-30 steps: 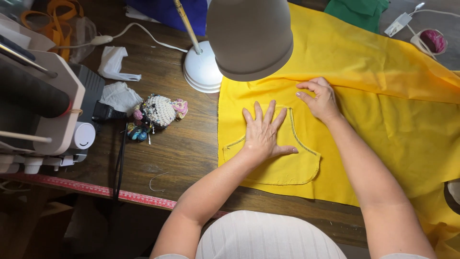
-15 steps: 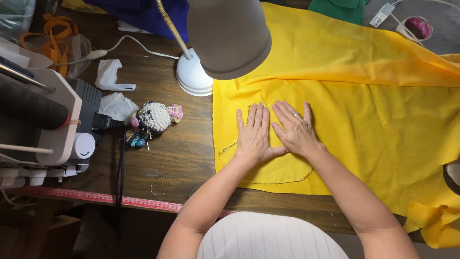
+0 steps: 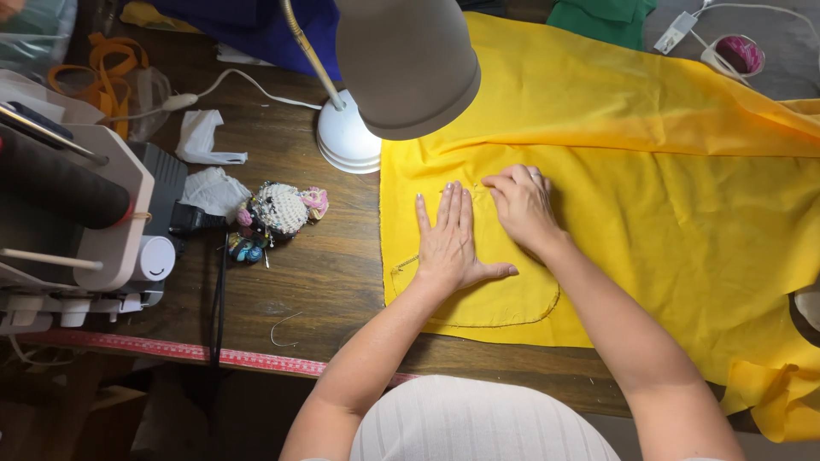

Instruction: The person unfolds a large piece of yellow fabric on a wooden table and smooths it out. They place a smaller yellow fabric pattern piece on top, secure it with pins, and then use scissors to cut the fabric along the pattern's edge.

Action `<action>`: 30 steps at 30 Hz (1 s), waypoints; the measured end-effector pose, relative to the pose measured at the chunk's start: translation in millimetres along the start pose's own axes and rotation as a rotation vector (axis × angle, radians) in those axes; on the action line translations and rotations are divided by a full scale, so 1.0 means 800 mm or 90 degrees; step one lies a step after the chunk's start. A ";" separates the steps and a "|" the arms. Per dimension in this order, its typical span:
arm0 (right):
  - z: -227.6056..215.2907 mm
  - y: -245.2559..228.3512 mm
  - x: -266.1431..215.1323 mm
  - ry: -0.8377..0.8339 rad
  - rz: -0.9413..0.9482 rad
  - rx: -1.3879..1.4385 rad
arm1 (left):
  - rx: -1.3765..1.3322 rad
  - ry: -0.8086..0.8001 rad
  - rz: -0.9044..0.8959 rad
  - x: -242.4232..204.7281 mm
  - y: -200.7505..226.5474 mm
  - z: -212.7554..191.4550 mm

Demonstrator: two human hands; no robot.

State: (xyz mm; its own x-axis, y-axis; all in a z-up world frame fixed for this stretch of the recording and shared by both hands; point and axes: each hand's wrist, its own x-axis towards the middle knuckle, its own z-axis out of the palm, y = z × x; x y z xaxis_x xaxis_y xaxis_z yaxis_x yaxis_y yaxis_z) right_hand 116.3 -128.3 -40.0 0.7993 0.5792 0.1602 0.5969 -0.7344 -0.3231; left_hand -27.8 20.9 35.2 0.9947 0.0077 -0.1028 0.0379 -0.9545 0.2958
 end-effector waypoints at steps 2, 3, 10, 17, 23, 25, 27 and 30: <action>0.019 0.015 0.030 -0.018 0.004 0.082 | -0.010 -0.007 0.003 0.003 -0.002 0.002; 0.027 0.023 0.046 -0.035 0.006 0.162 | -0.021 -0.012 0.005 0.006 -0.003 0.003; -0.027 -0.003 0.083 -0.174 -0.047 0.188 | -0.028 -0.042 0.005 0.003 -0.004 -0.003; -0.056 -0.028 0.097 -0.335 -0.083 0.086 | -0.029 -0.048 0.002 0.004 -0.005 -0.004; -0.058 -0.012 0.105 -0.323 -0.076 0.038 | -0.024 -0.041 0.002 0.003 -0.006 -0.001; -0.057 0.005 0.104 -0.298 -0.062 0.030 | -0.023 -0.041 0.001 0.003 -0.006 -0.001; -0.059 0.022 0.099 -0.119 -0.052 0.115 | -0.018 -0.041 0.021 0.003 -0.007 -0.001; -0.056 0.013 0.051 -0.050 0.013 0.241 | -0.022 -0.042 0.030 0.005 -0.007 -0.005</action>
State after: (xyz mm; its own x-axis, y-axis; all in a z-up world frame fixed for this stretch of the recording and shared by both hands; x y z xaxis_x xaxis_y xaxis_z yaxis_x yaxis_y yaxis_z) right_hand 158.3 -128.6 4.9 0.7943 0.6019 0.0824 0.5008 -0.5719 -0.6497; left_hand -23.9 27.6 37.3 0.9869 -0.0581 -0.1502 -0.0047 -0.9426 0.3339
